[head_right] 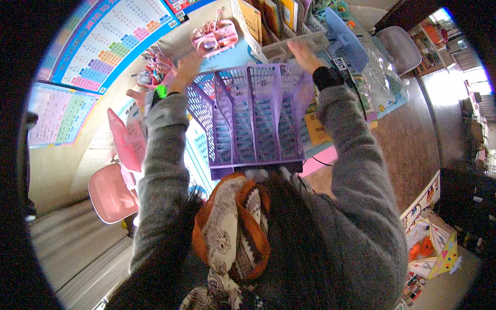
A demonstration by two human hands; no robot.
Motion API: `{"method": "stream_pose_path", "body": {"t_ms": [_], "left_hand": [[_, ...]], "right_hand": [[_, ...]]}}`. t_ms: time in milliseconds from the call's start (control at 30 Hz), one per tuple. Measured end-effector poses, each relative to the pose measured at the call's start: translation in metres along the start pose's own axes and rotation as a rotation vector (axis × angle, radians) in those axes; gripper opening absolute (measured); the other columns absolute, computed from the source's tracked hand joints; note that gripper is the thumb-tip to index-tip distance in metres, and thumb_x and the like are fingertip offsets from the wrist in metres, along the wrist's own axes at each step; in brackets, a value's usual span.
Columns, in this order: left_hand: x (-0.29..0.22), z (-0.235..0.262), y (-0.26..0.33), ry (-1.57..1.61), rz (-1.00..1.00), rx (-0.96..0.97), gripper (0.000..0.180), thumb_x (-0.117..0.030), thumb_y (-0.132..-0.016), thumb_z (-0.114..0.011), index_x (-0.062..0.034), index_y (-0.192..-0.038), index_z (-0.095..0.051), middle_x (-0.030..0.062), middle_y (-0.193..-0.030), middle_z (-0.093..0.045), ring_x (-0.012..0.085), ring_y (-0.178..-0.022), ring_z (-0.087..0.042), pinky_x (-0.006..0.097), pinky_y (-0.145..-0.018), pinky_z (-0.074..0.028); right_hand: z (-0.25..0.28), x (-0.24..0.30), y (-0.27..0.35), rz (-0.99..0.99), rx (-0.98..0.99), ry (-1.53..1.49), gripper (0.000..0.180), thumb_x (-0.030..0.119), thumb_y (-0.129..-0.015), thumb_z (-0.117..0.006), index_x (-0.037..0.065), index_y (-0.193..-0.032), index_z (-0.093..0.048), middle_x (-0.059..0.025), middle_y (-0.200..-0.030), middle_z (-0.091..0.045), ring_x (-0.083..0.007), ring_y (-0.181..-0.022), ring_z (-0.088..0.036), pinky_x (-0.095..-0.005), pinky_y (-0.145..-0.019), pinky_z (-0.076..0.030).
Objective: The person assembles a purple plastic organizer on a child's desk. They unfold the unit, attach side panels, and fit internal dividers into place. The person then adjusts the assembled organizer on the desk surface.
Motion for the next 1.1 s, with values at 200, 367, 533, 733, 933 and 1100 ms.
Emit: {"method": "stream_pose_path", "body": {"t_ms": [200,367,533,733,933,1100], "left_hand": [[0.012,0.004,0.003,0.431,-0.107,-0.213,0.052,-0.050,-0.092,-0.031,-0.0128,-0.126,-0.047,0.0225,-0.126,-0.048,0.0485,-0.110,-0.047,0.064,-0.090,-0.032],[0.025,0.001,0.088,1.055,0.522,0.318,0.070,-0.064,-0.087,-0.026,-0.0101,-0.127,-0.045,0.0164,-0.121,-0.054,0.0340,-0.093,-0.058,0.050,-0.076,-0.047],[-0.007,0.028,0.146,1.475,0.437,0.414,0.067,-0.063,-0.090,-0.023,-0.0109,-0.124,-0.049,0.0089,-0.110,-0.061,0.0192,-0.084,-0.063,0.038,-0.071,-0.054],[-0.017,0.119,0.260,1.651,0.404,-0.041,0.054,-0.050,-0.092,-0.042,-0.0047,-0.120,-0.045,0.0084,-0.108,-0.054,0.0193,-0.102,-0.053,0.036,-0.086,-0.045],[-0.057,0.125,0.348,1.607,0.155,-0.290,0.077,0.020,-0.063,-0.043,-0.0116,-0.132,-0.027,0.0095,-0.137,-0.023,0.0301,-0.127,-0.035,0.040,-0.093,-0.044],[-0.071,0.095,0.366,1.322,-0.019,-0.408,0.079,0.025,-0.064,-0.042,-0.0149,-0.131,-0.025,0.0099,-0.138,-0.016,0.0278,-0.128,-0.032,0.035,-0.088,-0.044]], "right_hand": [[-0.013,-0.024,0.007,0.047,-0.069,-0.337,0.058,0.047,-0.094,-0.041,0.002,-0.130,-0.040,-0.0151,-0.130,-0.044,-0.0283,-0.117,-0.043,-0.0375,-0.101,-0.031],[-0.004,-0.024,0.061,-0.438,0.086,-0.778,0.060,0.053,-0.091,-0.040,0.001,-0.115,-0.056,-0.0122,-0.109,-0.060,-0.0248,-0.100,-0.056,-0.0335,-0.090,-0.041],[0.007,0.002,0.096,-0.556,0.354,-0.938,0.057,0.054,-0.091,-0.038,0.004,-0.107,-0.061,-0.0057,-0.093,-0.065,-0.0154,-0.084,-0.062,-0.0261,-0.078,-0.045],[0.091,0.072,0.153,-0.007,0.112,-0.931,0.041,0.030,-0.086,-0.048,0.002,-0.116,-0.057,-0.0108,-0.112,-0.058,-0.0184,-0.103,-0.055,-0.0303,-0.086,-0.045],[0.096,0.113,0.209,0.093,0.029,-1.234,0.081,0.001,-0.067,-0.054,0.006,-0.142,-0.022,-0.0099,-0.144,-0.028,-0.0265,-0.131,-0.032,-0.0387,-0.103,-0.033],[0.045,0.091,0.217,-0.011,0.088,-1.267,0.080,-0.003,-0.065,-0.047,0.002,-0.142,-0.025,-0.0098,-0.142,-0.033,-0.0212,-0.131,-0.031,-0.0380,-0.107,-0.026]]}}
Point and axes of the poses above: each hand's wrist, its own y-axis away from the middle knuckle, its own z-axis out of the back of the hand, x = y × z, the point moved 6 cm from there along -y, towards the middle knuckle
